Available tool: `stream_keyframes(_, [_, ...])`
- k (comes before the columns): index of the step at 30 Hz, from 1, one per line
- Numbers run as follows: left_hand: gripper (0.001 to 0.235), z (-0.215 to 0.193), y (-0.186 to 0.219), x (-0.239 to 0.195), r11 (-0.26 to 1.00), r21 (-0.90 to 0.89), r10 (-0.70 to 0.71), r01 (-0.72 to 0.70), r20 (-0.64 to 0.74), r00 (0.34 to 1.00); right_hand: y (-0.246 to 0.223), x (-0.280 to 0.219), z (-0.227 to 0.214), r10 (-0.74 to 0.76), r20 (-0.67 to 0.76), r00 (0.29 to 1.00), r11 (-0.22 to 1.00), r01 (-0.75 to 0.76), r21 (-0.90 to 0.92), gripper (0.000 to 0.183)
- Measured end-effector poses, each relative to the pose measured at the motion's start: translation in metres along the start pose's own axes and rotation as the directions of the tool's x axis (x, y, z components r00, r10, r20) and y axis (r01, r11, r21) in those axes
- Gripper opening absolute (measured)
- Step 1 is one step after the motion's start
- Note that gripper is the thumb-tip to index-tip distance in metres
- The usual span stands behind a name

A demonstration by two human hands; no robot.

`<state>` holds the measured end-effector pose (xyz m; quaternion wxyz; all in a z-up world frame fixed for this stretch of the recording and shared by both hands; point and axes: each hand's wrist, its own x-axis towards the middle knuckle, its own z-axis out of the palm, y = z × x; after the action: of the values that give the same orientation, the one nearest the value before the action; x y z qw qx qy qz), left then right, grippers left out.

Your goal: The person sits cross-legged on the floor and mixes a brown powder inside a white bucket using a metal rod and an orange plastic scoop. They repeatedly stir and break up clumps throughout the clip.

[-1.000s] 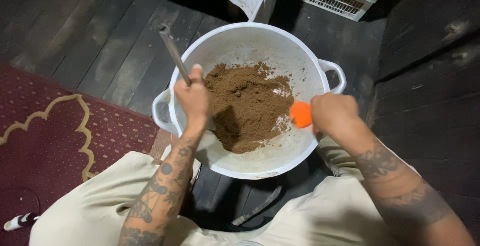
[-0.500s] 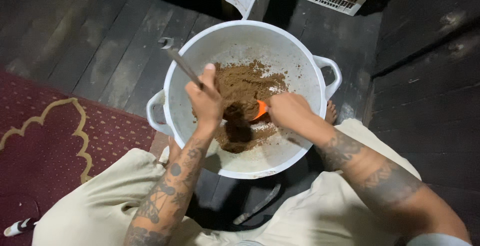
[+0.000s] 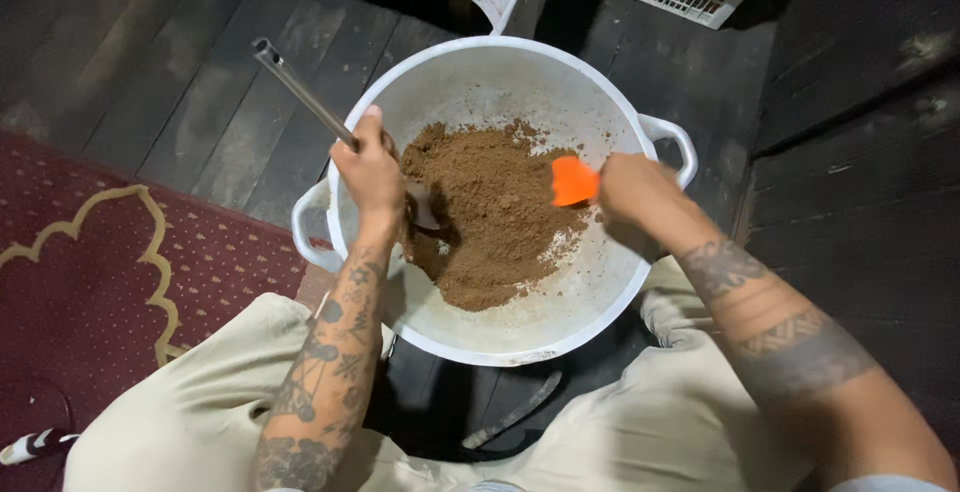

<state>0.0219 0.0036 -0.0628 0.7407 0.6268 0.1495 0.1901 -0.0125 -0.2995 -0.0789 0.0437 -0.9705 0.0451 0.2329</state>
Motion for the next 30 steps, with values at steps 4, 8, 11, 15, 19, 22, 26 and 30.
stream_keyframes(4, [0.055, 0.003, -0.019, -0.003, 0.998, -0.014, -0.054, 0.055, 0.05, 0.997, -0.035, -0.003, 0.012, -0.087, 0.121, 0.989, 0.985, 0.066, 0.161, 0.032])
stream_keyframes(8, [0.059, 0.008, -0.037, -0.012, 0.972, -0.234, -0.02, 0.033, 0.056, 0.998, -0.062, -0.019, 0.002, -0.256, 0.129, 0.958, 0.917, 0.199, 0.345, 0.035])
stream_keyframes(11, [0.062, 0.004, -0.023, -0.019, 0.969, -0.246, 0.037, 0.004, 0.163, 0.986, -0.064, -0.036, -0.015, -0.301, 0.067, 0.951, 0.922, 0.273, 0.276, 0.03])
stream_keyframes(15, [0.063, -0.006, 0.028, -0.027, 0.943, -0.333, 0.137, -0.021, 0.33, 0.934, -0.065, -0.068, -0.059, -0.359, -0.116, 0.926, 0.933, 0.356, -0.046, 0.026])
stream_keyframes(19, [0.061, -0.022, 0.064, -0.03, 0.944, -0.309, 0.236, -0.116, 0.386, 0.892, -0.044, -0.104, -0.067, -0.307, -0.307, 0.901, 0.946, 0.253, -0.203, 0.025])
stream_keyframes(22, [0.053, -0.026, 0.067, -0.032, 0.994, -0.07, 0.101, -0.08, 0.388, 0.916, -0.013, -0.089, -0.048, -0.131, -0.229, 0.964, 0.94, 0.047, -0.339, 0.021])
stream_keyframes(26, [0.044, -0.013, 0.042, -0.048, 0.968, 0.191, -0.215, 0.162, 0.302, 0.929, -0.021, -0.078, -0.034, 0.005, 0.155, 0.988, 0.956, 0.04, -0.29, 0.028])
stream_keyframes(30, [0.054, -0.005, 0.016, -0.056, 0.952, 0.272, -0.194, 0.142, 0.172, 0.966, -0.02, -0.007, 0.067, -0.134, 0.312, 0.941, 0.989, 0.149, -0.024, 0.033])
